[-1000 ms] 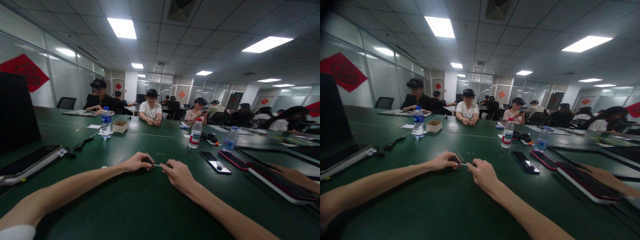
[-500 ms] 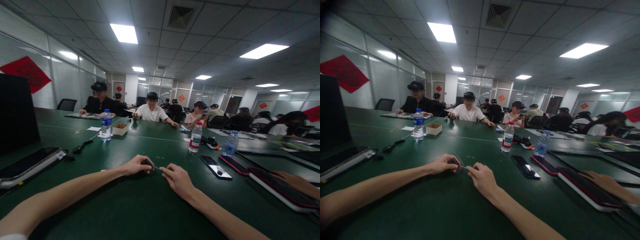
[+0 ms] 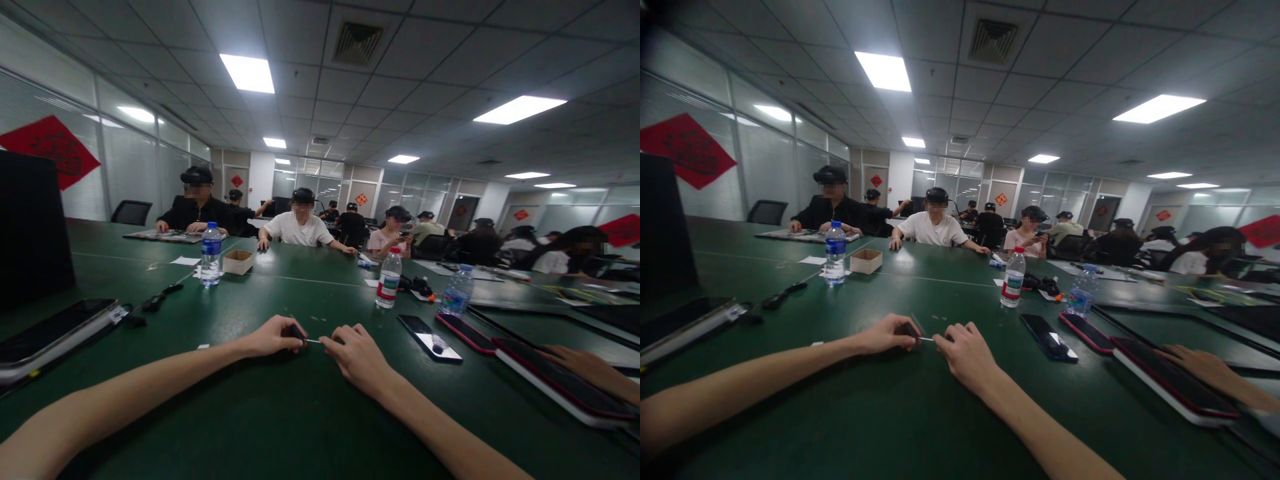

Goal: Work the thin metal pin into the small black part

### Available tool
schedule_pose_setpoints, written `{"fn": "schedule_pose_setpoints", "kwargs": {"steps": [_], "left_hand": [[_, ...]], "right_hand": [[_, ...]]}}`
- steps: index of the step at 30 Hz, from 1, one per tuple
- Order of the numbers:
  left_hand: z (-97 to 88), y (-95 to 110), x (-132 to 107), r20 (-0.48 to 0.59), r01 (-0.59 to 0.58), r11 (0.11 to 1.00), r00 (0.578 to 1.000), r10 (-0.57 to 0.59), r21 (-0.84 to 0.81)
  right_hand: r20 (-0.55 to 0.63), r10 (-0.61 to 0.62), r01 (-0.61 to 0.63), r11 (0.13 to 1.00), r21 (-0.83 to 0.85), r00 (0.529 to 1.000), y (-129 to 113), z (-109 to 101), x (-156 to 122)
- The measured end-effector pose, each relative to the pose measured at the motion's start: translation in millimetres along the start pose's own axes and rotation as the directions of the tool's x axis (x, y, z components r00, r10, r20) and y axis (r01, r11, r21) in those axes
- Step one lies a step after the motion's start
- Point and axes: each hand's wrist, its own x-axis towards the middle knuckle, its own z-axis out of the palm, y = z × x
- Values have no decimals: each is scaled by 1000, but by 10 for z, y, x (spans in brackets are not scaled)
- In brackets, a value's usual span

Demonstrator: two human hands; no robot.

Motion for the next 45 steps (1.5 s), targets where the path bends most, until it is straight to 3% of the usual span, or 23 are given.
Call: {"fn": "schedule_pose_setpoints", "kwargs": {"steps": [4, 8, 12, 23, 31, 45], "left_hand": [[55, 7, -16, -12, -57, 976, 998, 61, 209], [96, 42, -64, -22, -135, 877, 986, 164, 461], [110, 8, -78, 19, -174, 801, 980, 199, 573], [108, 35, -97, 38, -200, 794, 975, 218, 575], [94, 54, -127, 43, -226, 821, 970, 239, 525], [109, -51, -68, -15, -179, 825, 975, 221, 536]], "right_hand": [[82, -5, 6, 1000, -11, 997, -6, 5, -14], [153, 39, -43, 999, 28, 987, -44, 28, -37], [178, 61, -68, 997, 38, 982, -74, 15, -45], [217, 82, -123, 975, 186, 973, -85, 12, -53], [142, 124, -162, 943, 291, 982, -80, 137, -63], [127, 154, -181, 954, 239, 980, -70, 91, -48]]}}
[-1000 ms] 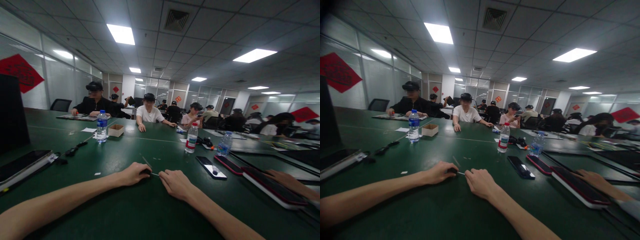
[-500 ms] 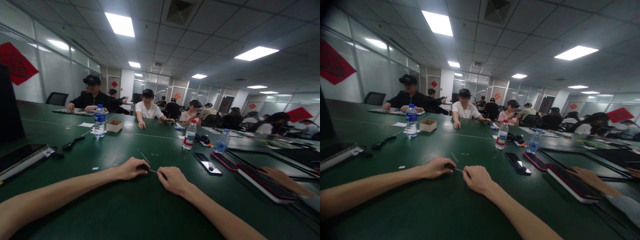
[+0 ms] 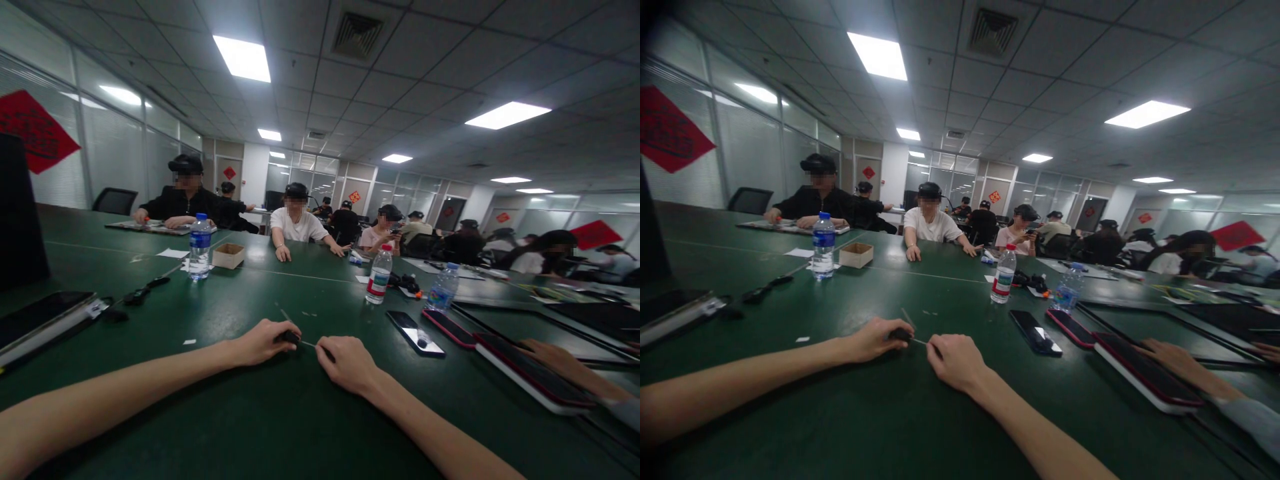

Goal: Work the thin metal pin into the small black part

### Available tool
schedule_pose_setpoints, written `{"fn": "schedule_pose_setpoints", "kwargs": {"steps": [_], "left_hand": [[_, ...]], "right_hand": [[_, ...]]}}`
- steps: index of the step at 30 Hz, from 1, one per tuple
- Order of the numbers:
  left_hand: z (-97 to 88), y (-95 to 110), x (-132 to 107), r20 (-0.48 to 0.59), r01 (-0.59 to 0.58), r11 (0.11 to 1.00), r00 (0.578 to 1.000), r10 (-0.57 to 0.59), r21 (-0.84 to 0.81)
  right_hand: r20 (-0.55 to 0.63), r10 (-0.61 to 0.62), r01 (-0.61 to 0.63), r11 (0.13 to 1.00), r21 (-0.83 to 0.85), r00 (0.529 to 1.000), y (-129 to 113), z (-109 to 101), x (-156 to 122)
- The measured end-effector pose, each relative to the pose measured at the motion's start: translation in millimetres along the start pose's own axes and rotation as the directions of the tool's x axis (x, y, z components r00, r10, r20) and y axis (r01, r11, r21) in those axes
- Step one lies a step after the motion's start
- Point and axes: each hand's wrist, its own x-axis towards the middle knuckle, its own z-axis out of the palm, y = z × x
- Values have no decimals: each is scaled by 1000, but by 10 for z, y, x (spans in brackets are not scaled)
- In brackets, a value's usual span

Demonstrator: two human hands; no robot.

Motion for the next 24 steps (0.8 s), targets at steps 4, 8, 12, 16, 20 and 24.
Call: {"fn": "schedule_pose_setpoints", "kwargs": {"steps": [4, 8, 12, 16, 20, 24], "left_hand": [[4, -9, 3, -10, 7, 997, 1000, -6, 76], [-24, 36, -3, -19, -17, 992, 1000, 20, 123], [-50, 73, 13, -10, -70, 992, 997, 71, 104], [-44, 68, 28, -28, -76, 992, 996, 79, 104], [-17, 44, 26, -13, -70, 989, 997, 72, 133], [-8, 36, 27, -4, -51, 987, 999, 52, 151]], "right_hand": [[-5, 0, 0, 1000, 6, 1000, 10, 8, -4], [-12, 5, -5, 1000, -4, 1000, 11, 18, 0], [0, -7, 7, 1000, -30, 1000, 0, -2, 1], [26, 20, -18, 998, -67, 999, -11, -4, 6], [25, 21, -19, 995, -94, 999, -7, 32, 22], [40, 5, -1, 995, -104, 999, -6, 37, 30]]}}
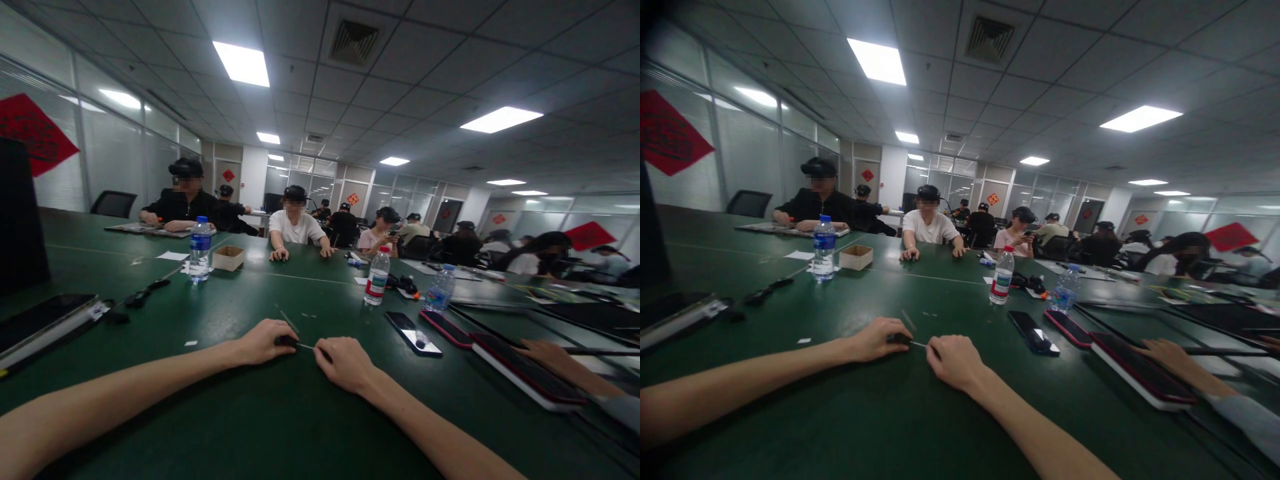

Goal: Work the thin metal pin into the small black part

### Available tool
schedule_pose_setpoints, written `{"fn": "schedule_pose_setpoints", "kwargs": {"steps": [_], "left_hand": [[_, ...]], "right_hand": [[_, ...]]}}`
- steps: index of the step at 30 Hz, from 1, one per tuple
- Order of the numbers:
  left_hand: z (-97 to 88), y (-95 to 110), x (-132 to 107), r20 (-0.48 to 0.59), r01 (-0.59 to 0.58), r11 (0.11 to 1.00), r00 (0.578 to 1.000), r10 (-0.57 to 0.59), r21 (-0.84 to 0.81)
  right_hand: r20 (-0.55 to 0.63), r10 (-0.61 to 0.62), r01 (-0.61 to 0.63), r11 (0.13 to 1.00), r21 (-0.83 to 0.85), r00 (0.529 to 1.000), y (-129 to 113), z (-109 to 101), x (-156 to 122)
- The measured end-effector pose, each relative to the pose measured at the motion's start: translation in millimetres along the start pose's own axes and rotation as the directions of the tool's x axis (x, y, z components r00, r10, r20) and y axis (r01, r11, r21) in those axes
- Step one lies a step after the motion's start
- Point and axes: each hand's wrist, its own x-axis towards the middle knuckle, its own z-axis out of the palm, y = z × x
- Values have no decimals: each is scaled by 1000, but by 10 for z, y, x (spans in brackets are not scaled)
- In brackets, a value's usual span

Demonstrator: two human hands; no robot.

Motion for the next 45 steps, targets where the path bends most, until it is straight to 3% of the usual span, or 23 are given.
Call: {"fn": "schedule_pose_setpoints", "kwargs": {"steps": [12, 18, 27, 45], "left_hand": [[-14, 23, -12, 2, -9, 999, 1000, 9, 42], [-50, 80, -2, 0, -5, 1000, 1000, 5, 24], [21, -43, 6, 34, 6, 999, 999, -7, 42], [-21, 40, -3, 36, -9, 995, 999, 6, 94]], "right_hand": [[9, -28, 29, 985, -169, 1000, -52, -122, -23], [9, -16, 17, 987, -162, 1000, -44, -137, -19], [27, -7, 11, 986, -166, 1000, -41, -128, -6], [25, 25, -22, 992, -122, 999, -76, -147, -10]]}}
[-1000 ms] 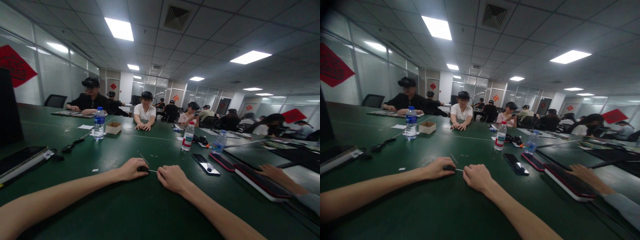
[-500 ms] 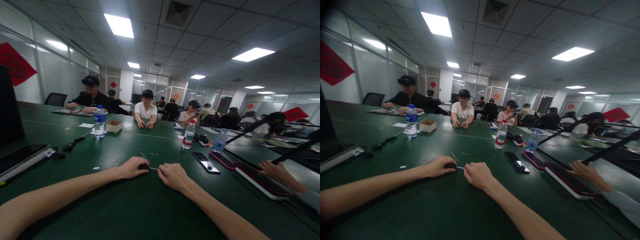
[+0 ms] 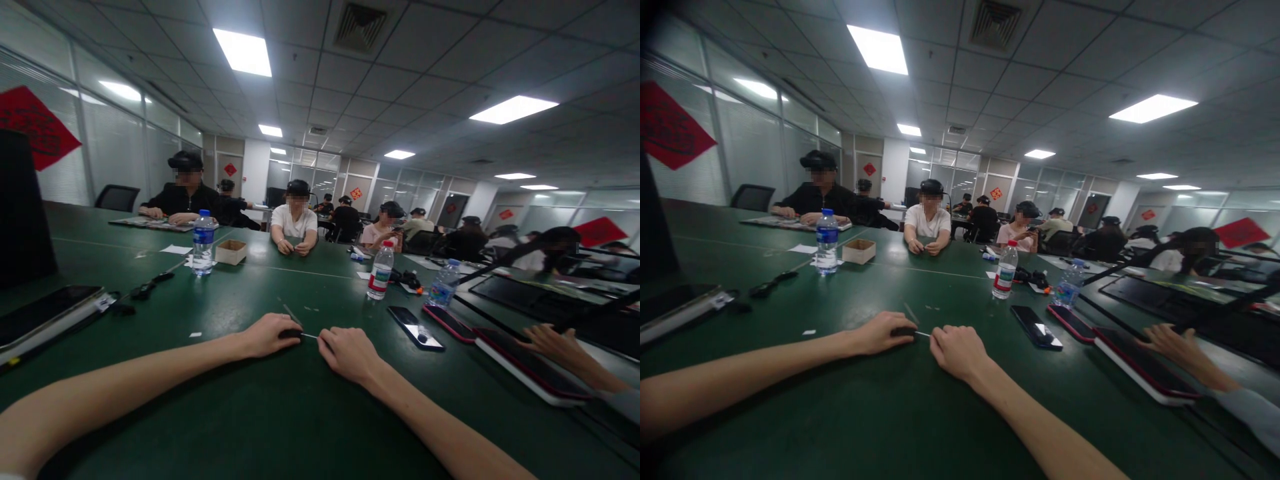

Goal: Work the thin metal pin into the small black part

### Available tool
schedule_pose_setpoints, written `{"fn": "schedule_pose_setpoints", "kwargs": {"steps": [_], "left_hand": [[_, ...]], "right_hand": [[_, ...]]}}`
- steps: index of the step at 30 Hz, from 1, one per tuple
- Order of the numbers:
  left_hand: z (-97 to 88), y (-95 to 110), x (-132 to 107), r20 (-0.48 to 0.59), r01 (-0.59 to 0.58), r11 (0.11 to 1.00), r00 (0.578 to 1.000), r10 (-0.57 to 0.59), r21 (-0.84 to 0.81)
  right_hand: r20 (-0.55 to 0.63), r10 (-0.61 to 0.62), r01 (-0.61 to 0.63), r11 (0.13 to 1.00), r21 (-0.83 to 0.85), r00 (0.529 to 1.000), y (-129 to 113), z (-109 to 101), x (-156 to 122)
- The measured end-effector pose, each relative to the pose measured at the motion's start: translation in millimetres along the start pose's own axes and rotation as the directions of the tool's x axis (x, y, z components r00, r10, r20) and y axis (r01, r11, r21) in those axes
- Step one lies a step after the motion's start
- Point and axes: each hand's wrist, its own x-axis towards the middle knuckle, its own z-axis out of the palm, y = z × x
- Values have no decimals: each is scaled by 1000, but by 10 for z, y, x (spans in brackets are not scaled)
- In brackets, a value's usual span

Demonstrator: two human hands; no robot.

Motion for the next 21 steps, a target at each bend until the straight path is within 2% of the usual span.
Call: {"fn": "schedule_pose_setpoints", "kwargs": {"steps": [21], "left_hand": [[31, 7, -2, -26, 3, 998, 1000, -2, 67]], "right_hand": [[27, 70, -71, 998, 1, 997, -38, 16, 22]]}}
